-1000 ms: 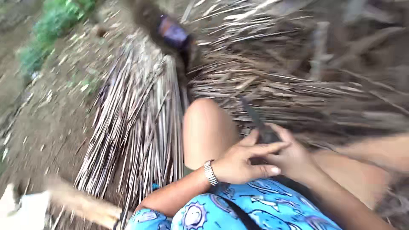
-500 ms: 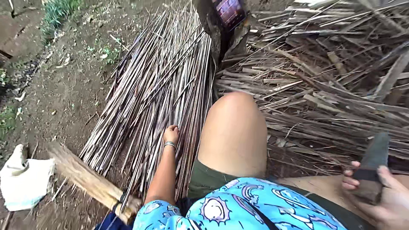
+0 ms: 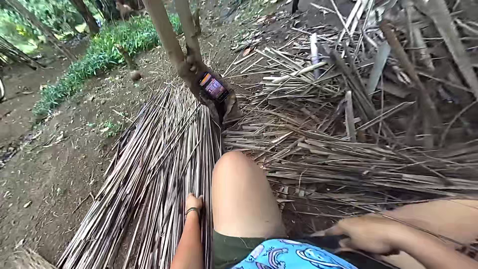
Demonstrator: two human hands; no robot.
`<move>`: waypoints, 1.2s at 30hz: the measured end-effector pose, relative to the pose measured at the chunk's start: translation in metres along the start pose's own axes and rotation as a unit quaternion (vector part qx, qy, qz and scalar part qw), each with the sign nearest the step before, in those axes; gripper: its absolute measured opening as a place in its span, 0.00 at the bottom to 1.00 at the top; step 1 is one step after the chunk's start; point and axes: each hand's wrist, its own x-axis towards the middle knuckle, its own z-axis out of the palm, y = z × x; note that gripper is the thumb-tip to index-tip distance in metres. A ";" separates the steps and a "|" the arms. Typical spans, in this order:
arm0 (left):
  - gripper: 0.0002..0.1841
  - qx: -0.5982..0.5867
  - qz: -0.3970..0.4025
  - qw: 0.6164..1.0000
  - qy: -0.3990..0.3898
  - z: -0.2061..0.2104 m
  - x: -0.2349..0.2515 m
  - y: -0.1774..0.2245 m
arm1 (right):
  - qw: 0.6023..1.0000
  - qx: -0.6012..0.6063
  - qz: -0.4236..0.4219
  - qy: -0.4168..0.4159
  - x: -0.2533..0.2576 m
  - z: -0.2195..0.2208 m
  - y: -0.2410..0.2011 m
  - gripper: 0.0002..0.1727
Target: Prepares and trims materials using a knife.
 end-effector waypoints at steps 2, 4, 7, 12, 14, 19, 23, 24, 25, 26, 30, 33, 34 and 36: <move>0.29 -0.022 0.022 1.000 0.003 -0.003 -0.005 -0.009 | 0.999 -0.014 -0.039 -0.032 0.011 -0.003 -0.016 0.24; 0.27 -0.028 0.037 0.999 0.006 -0.010 -0.010 -0.020 | 0.998 -0.040 -0.015 -0.051 0.015 -0.010 -0.020 0.22; 0.23 -0.055 0.053 0.997 0.031 -0.025 -0.019 -0.040 | 0.997 -0.038 0.063 -0.029 0.015 -0.019 -0.007 0.19; 0.22 0.052 0.021 0.997 0.055 -0.043 -0.046 -0.054 | 0.986 -0.120 0.112 0.032 0.019 -0.018 0.005 0.14; 0.24 0.094 0.010 0.994 0.053 -0.044 -0.055 -0.060 | 0.991 -0.130 -0.026 0.032 0.014 -0.013 0.002 0.17; 0.22 0.103 -0.012 0.994 0.035 -0.048 -0.061 -0.086 | 0.987 -0.155 -0.029 -0.036 0.008 -0.001 -0.039 0.22; 0.19 -0.061 0.020 0.995 0.078 -0.067 -0.074 -0.113 | 0.993 -0.108 0.051 -0.002 0.006 -0.011 -0.009 0.22; 0.17 -0.152 0.051 0.980 0.116 -0.073 -0.082 -0.119 | 0.989 -0.106 0.102 0.015 -0.009 -0.017 -0.022 0.21; 0.15 -0.262 0.081 0.949 0.157 -0.080 -0.091 -0.125 | 0.982 -0.094 0.166 0.012 -0.030 -0.025 -0.048 0.20; 0.13 -0.372 0.107 0.903 0.188 -0.091 -0.101 -0.130 | 0.976 -0.083 0.202 0.010 -0.047 -0.031 -0.068 0.20; 0.12 -0.530 0.185 0.785 0.262 -0.136 -0.132 -0.133 | 0.975 -0.131 0.178 0.025 -0.059 -0.030 -0.084 0.19; 0.11 -0.458 0.170 0.828 0.275 -0.139 -0.136 -0.116 | 0.985 -0.148 0.091 0.019 -0.016 -0.014 -0.056 0.22; 0.12 -0.426 0.158 0.850 0.266 -0.132 -0.133 -0.108 | 0.989 -0.139 0.041 0.029 0.005 -0.007 -0.035 0.23; 0.14 -0.379 0.157 0.882 0.233 -0.109 -0.126 -0.087 | 0.995 -0.090 -0.012 0.037 0.027 -0.002 -0.018 0.25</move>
